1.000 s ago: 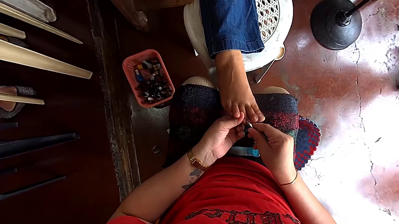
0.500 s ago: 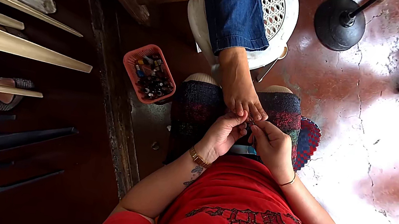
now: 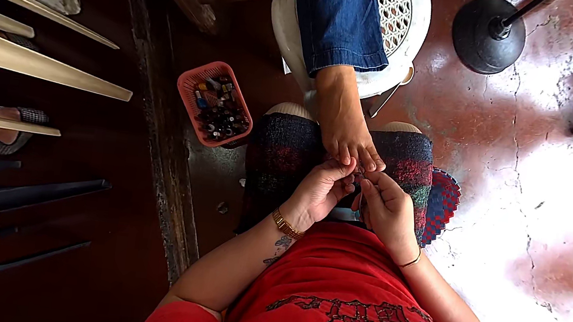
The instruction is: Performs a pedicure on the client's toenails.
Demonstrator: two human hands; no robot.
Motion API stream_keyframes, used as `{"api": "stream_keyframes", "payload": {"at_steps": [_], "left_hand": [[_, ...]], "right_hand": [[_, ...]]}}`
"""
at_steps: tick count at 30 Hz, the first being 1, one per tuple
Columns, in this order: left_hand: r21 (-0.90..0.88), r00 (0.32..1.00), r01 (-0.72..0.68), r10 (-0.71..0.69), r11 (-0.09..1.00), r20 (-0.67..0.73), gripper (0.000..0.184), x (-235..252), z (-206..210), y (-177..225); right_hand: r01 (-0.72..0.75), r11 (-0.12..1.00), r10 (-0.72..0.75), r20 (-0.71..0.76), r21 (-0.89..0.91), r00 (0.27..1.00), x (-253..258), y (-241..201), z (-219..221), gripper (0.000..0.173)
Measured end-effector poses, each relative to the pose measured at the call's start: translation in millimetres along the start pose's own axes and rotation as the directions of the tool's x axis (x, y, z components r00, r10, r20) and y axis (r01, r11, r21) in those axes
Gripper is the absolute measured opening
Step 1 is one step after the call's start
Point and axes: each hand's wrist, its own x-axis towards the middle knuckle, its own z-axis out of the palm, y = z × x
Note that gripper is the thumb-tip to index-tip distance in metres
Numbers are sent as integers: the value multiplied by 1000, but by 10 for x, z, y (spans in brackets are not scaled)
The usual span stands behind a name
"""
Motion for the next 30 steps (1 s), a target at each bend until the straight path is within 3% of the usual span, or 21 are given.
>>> {"api": "stream_keyframes", "payload": {"at_steps": [5,14,25,30], "left_hand": [[6,1000,2,-2,1000,-5,13,-10,2,6],[51,1000,-10,9,999,18,16,-9,-5,17],[40,1000,-2,1,999,24,18,-11,-4,12],[27,999,1,-2,1000,53,20,-12,-23,6]], "right_hand": [[-5,1000,5,8,-4,1000,-1,-10,7,18],[-135,968,115,103,213,988,8,-63,-33,19],[-61,988,59,19,143,998,17,-22,37,19],[-24,987,11,80,161,997,-12,16,-65,20]]}}
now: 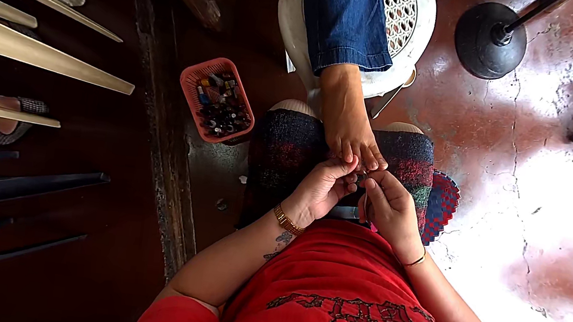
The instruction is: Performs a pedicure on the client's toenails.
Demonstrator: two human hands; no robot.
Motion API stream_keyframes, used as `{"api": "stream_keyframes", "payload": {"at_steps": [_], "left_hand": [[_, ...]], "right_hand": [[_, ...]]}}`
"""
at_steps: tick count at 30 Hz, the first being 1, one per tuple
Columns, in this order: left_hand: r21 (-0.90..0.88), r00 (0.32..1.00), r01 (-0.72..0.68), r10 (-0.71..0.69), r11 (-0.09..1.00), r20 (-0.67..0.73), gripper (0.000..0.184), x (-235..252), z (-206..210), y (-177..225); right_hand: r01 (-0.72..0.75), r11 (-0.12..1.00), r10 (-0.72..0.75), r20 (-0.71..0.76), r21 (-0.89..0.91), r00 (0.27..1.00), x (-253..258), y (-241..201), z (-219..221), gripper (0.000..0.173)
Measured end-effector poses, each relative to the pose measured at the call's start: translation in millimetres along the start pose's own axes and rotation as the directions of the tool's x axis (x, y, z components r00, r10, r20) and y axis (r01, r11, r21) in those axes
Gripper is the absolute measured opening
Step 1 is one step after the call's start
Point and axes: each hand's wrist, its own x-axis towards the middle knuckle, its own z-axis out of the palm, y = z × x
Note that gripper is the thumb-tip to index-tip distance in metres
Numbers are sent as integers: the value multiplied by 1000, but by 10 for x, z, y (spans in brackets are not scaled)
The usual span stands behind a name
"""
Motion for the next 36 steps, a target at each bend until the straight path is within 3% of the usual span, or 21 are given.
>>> {"api": "stream_keyframes", "payload": {"at_steps": [3,6,8,19,24,36], "left_hand": [[-17,998,8,-7,1000,55,19,-1,-42,-19],[45,991,10,-16,999,134,12,-5,-55,-51],[67,993,20,-28,998,116,13,-6,-9,-75],[-46,982,-80,86,996,168,25,4,-14,-104],[27,995,-39,37,999,89,22,13,12,-76],[24,996,-48,46,999,82,22,11,18,-84]], "right_hand": [[146,986,-150,-40,-84,988,-62,-1,-80,17],[209,963,-216,-25,-172,976,-55,3,-166,49],[199,954,-202,13,-225,979,-37,18,-201,60],[254,853,-228,113,-457,967,-29,1,-226,51],[240,860,-271,-3,-450,963,-34,-12,-187,21],[222,821,-309,-83,-527,947,19,-56,-158,16]]}}
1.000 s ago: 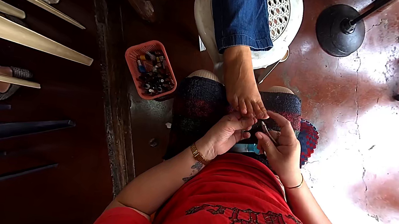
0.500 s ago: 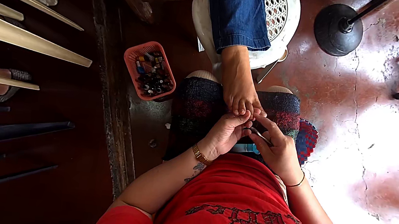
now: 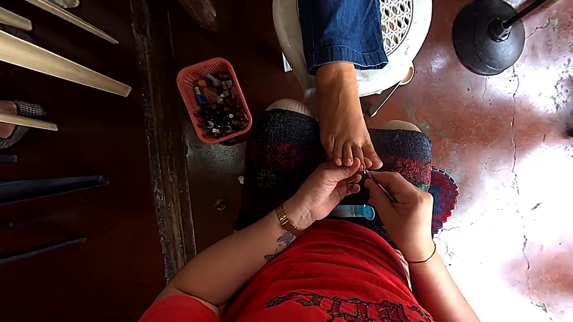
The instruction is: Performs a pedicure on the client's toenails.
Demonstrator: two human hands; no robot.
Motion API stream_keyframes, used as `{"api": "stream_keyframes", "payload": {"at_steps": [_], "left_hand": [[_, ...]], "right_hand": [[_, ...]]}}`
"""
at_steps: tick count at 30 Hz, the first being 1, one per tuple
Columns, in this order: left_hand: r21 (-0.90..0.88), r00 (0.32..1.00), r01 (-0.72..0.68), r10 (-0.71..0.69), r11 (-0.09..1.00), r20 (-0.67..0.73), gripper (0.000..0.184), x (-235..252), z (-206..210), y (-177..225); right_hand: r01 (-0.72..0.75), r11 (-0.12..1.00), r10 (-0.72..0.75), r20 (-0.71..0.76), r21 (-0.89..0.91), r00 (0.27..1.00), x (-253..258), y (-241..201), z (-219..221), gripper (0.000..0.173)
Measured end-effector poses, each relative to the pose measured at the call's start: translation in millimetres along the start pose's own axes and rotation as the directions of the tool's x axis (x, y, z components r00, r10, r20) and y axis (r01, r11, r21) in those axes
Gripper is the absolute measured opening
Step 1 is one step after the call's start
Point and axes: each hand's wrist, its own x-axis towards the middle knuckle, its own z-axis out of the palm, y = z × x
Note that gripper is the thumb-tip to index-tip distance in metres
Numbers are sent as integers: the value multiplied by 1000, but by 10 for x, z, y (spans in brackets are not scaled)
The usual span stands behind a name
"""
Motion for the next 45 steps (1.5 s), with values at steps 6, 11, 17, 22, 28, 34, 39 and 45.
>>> {"api": "stream_keyframes", "payload": {"at_steps": [6,11,17,22,28,34,39,45], "left_hand": [[39,1000,-27,27,999,2,22,1,14,2],[59,999,-43,41,997,26,21,8,3,-6],[69,998,-56,54,996,26,22,13,-4,-11],[89,997,-75,73,993,28,20,13,-16,-13],[105,995,-95,91,990,35,20,17,-29,-16],[131,993,-114,111,985,33,19,18,-31,-18],[147,991,-129,125,981,38,18,25,-28,-24],[157,990,-139,133,978,45,18,23,-31,-28]], "right_hand": [[51,996,-52,-16,-72,999,26,-9,-13,15],[52,996,-53,-15,-70,998,40,-17,-18,15],[-52,998,52,4,39,999,7,-25,19,14],[-76,995,76,2,72,997,5,-35,37,13],[-103,991,104,2,85,995,-6,-57,70,14],[2,995,-9,-69,-99,998,-1,-67,85,16],[-23,998,20,-50,-66,999,-11,-72,104,14],[-103,992,103,1,78,995,-39,-56,133,14]]}}
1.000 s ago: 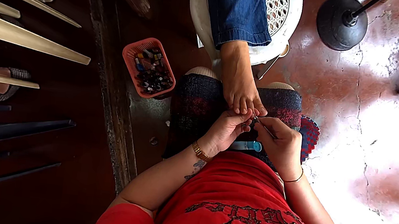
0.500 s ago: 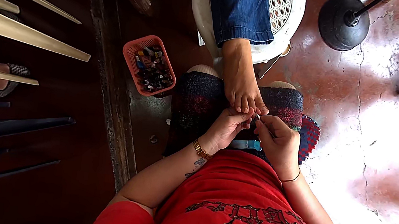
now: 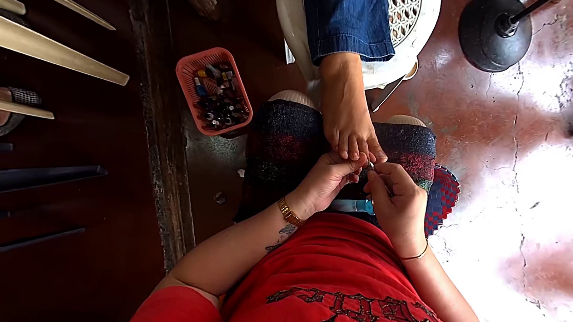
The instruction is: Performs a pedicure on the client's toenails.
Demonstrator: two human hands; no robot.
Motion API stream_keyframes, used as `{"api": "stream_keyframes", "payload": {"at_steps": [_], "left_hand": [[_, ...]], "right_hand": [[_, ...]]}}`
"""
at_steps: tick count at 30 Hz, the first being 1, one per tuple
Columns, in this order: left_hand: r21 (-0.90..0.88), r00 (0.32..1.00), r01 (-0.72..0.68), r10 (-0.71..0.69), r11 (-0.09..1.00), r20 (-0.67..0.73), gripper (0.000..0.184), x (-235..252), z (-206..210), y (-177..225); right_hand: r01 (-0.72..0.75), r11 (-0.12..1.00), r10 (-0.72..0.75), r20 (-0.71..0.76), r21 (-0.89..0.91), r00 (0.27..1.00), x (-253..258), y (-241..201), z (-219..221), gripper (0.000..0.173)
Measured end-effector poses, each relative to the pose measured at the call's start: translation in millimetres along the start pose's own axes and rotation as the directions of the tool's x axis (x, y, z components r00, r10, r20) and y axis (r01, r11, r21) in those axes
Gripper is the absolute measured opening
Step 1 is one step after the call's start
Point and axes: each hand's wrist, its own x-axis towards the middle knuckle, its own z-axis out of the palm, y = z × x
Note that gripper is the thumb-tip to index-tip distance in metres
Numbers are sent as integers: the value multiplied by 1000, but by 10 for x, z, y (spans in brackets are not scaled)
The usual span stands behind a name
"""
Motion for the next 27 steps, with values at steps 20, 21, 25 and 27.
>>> {"api": "stream_keyframes", "payload": {"at_steps": [20,21,25,27], "left_hand": [[-4,1000,-17,17,1000,10,20,2,-9,-2],[2,1000,-18,18,1000,12,20,1,-11,-2],[8,1000,-20,20,1000,21,20,3,-19,-8],[3,1000,-19,19,1000,19,20,4,-18,-14]], "right_hand": [[-141,961,124,85,236,989,11,-21,-20,16],[-158,953,137,99,260,986,13,-29,-26,17],[-160,952,135,109,262,985,13,-24,-24,17],[-140,961,118,106,238,987,15,-17,-22,16]]}}
